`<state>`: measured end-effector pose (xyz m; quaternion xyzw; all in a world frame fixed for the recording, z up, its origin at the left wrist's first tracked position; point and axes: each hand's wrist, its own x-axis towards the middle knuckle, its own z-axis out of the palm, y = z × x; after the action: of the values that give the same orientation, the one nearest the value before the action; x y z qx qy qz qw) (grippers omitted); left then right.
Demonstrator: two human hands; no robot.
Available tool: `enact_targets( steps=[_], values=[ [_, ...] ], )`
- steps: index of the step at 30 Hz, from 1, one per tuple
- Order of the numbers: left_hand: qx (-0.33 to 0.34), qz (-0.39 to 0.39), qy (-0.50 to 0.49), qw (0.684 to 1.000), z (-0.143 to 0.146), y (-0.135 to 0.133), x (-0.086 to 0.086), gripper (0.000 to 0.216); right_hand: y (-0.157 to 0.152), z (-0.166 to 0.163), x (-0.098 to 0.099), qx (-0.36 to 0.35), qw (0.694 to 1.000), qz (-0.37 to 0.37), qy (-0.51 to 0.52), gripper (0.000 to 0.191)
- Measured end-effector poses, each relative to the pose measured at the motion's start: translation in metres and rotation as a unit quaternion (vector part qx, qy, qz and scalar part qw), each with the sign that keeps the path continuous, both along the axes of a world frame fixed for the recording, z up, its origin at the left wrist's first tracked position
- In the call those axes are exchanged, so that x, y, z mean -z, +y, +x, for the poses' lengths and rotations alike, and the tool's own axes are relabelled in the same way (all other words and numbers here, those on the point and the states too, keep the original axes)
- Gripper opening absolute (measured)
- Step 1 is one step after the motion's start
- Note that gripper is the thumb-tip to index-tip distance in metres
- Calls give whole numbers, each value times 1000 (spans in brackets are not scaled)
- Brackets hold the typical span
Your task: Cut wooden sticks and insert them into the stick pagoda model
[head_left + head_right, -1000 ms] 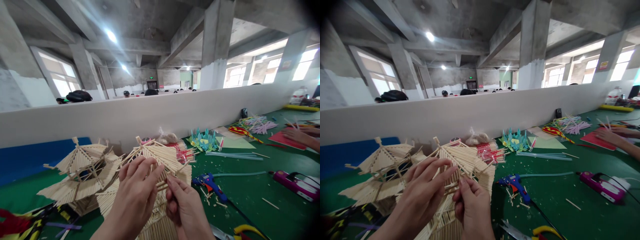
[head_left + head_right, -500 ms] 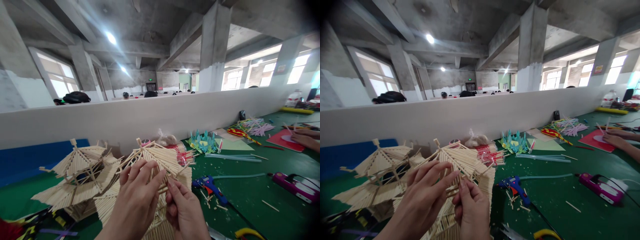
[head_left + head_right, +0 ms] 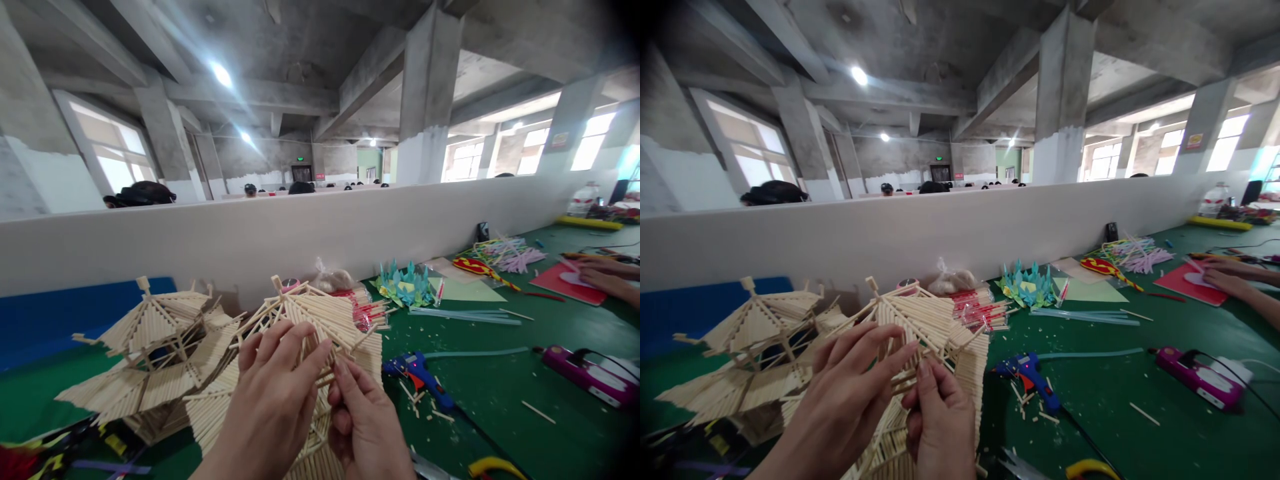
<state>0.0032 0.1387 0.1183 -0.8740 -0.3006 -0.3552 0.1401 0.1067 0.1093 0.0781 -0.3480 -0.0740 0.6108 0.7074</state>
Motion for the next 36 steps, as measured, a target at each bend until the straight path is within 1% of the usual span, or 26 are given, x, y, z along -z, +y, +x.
enact_targets(
  steps=[4,7,9,11,12,13,14,15,16,17,18,19,21,23,28,31,34,36],
  values=[
    [3,-10,6,1000,0,1,0,27,-2,2,3,-3,999,32,-41,46],
    [9,1,-2,1000,-1,1,0,29,-9,4,10,17,992,53,-113,46],
    [14,7,-14,1000,-1,1,0,28,-15,8,15,49,979,66,-188,41],
    [17,1,-18,1000,-1,0,-1,26,-19,16,18,96,950,96,-282,32],
    [17,-2,-17,1000,0,-1,-1,25,-19,22,18,122,926,120,-338,26],
    [16,-3,-16,1000,1,-2,-2,24,-18,29,17,143,891,152,-402,20],
    [13,3,-18,1000,2,-2,-2,22,-17,38,16,159,848,185,-470,14],
    [7,14,-23,1000,3,-3,-2,20,-14,46,13,167,797,217,-538,12],
    [-1,31,-28,999,5,-3,-2,18,-10,54,9,164,745,247,-598,13],
    [-10,49,-30,998,6,-3,-2,17,-6,61,5,162,704,266,-638,15],
    [-16,70,-30,997,8,-3,-1,16,-1,67,0,154,676,283,-663,16],
    [-22,87,-27,996,10,-3,-1,15,3,71,-5,145,658,296,-676,16],
    [-30,118,-19,992,12,-2,2,13,10,76,-13,125,644,317,-685,14],
    [-39,140,-24,989,15,-1,5,12,15,78,-20,106,639,330,-686,13],
    [-35,188,-46,980,16,6,19,12,26,78,-29,64,648,336,-681,14],
    [-29,209,-38,977,14,9,26,13,31,78,-32,37,649,342,-679,15],
    [-32,219,-26,975,12,9,28,13,35,77,-35,10,645,350,-680,20],
    [-33,221,-25,974,12,9,28,13,36,76,-35,-1,648,351,-676,21]
  ],
)
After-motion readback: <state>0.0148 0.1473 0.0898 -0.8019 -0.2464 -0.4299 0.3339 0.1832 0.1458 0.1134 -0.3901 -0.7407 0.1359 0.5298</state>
